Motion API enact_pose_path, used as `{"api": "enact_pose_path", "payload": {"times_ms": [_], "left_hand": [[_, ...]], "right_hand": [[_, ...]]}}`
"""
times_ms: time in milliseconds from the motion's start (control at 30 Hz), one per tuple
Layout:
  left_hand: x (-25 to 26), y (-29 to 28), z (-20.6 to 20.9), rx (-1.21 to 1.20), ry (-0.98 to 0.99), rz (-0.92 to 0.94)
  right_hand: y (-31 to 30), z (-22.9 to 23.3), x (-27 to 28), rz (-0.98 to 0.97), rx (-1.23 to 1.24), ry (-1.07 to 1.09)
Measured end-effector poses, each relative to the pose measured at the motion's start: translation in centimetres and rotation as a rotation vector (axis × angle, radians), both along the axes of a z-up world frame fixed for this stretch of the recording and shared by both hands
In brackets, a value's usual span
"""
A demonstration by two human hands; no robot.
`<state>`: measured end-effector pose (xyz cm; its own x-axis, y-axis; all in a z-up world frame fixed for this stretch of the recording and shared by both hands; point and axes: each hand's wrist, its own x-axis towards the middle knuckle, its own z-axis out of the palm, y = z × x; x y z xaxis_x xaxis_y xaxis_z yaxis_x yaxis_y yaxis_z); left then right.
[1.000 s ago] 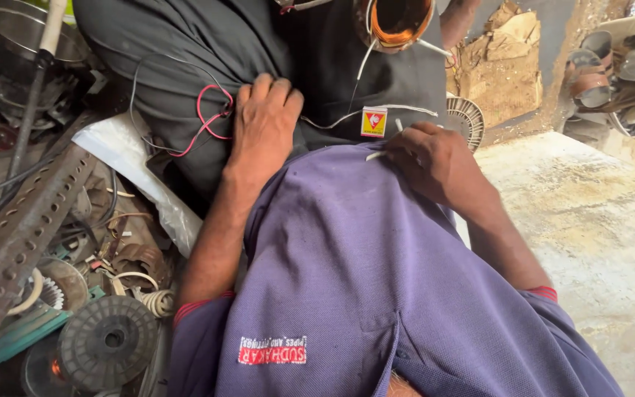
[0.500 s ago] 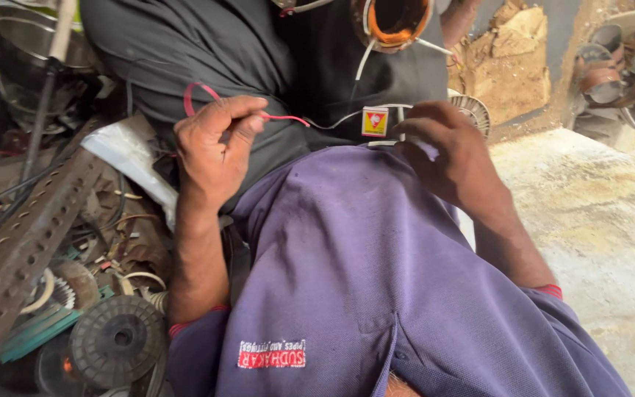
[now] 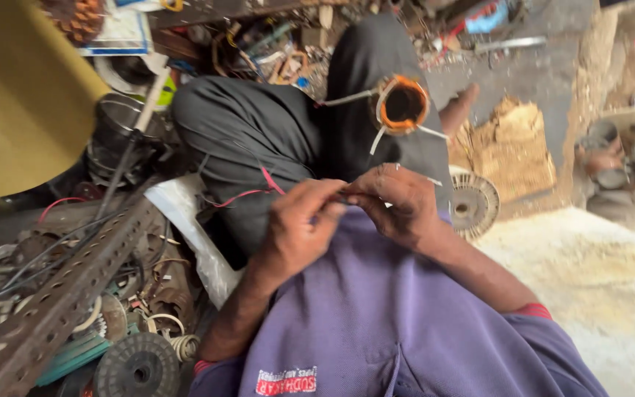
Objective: The person is repairing an electrical component, likely a motor stator, by stripping and twisting wires. They use a small tool to strip the insulation from the wires and then twist them together. The person also uses scissors to cut the wires.
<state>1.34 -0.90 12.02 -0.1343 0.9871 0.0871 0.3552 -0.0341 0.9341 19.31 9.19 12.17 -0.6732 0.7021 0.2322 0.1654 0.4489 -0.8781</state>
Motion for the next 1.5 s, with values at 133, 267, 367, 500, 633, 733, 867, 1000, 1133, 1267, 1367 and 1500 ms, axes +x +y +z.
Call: {"api": "enact_pose_path", "payload": {"times_ms": [133, 267, 367, 500, 633, 733, 867, 1000, 1133, 1267, 1367, 1500], "left_hand": [[0.0, 0.6, -1.3, 0.027, 0.165, -0.006], [-3.2, 1.0, -3.4, 0.033, 0.481, 0.149], [-4.9, 0.3, -5.3, -0.046, 0.814, 0.162], [-4.8, -1.3, -7.7, -0.149, 0.959, 0.102], [-5.1, -1.9, -9.6, -0.168, 0.914, 0.095], [-5.2, -1.7, -10.1, -0.145, 0.956, 0.094], [-5.8, -2.2, -9.7, -0.118, 0.857, 0.110], [-7.7, -3.3, -7.2, -0.138, 0.421, 0.180], [-9.0, -5.2, -3.9, -0.198, 0.124, 0.223], [-8.9, -6.3, -2.5, -0.277, -0.299, 0.297], [-7.7, -6.4, -2.5, -0.227, -0.498, 0.264], [-7.2, -5.2, -2.1, -0.178, -0.590, 0.260]], "right_hand": [[-0.2, -0.5, 0.5, 0.022, 0.004, 0.025], [-0.2, -1.0, 1.4, 0.187, -0.052, -0.072], [-0.5, -1.2, 1.5, 0.345, -0.033, -0.132], [-1.2, -1.0, 0.9, 0.421, -0.076, -0.242], [-1.9, -1.0, 0.6, 0.462, -0.012, -0.251], [-2.0, -0.9, 0.4, 0.523, -0.034, -0.201], [-2.0, -0.9, 0.5, 0.566, -0.079, -0.210], [-1.9, 0.0, 0.2, 0.525, -0.116, -0.239], [-1.5, 1.3, -0.4, 0.460, -0.174, -0.194], [-0.8, 1.1, -1.7, 0.277, -0.189, -0.044], [-0.7, 0.6, -2.7, 0.268, -0.315, 0.002], [-1.4, 0.0, -4.0, 0.284, -0.857, 0.058]]}}
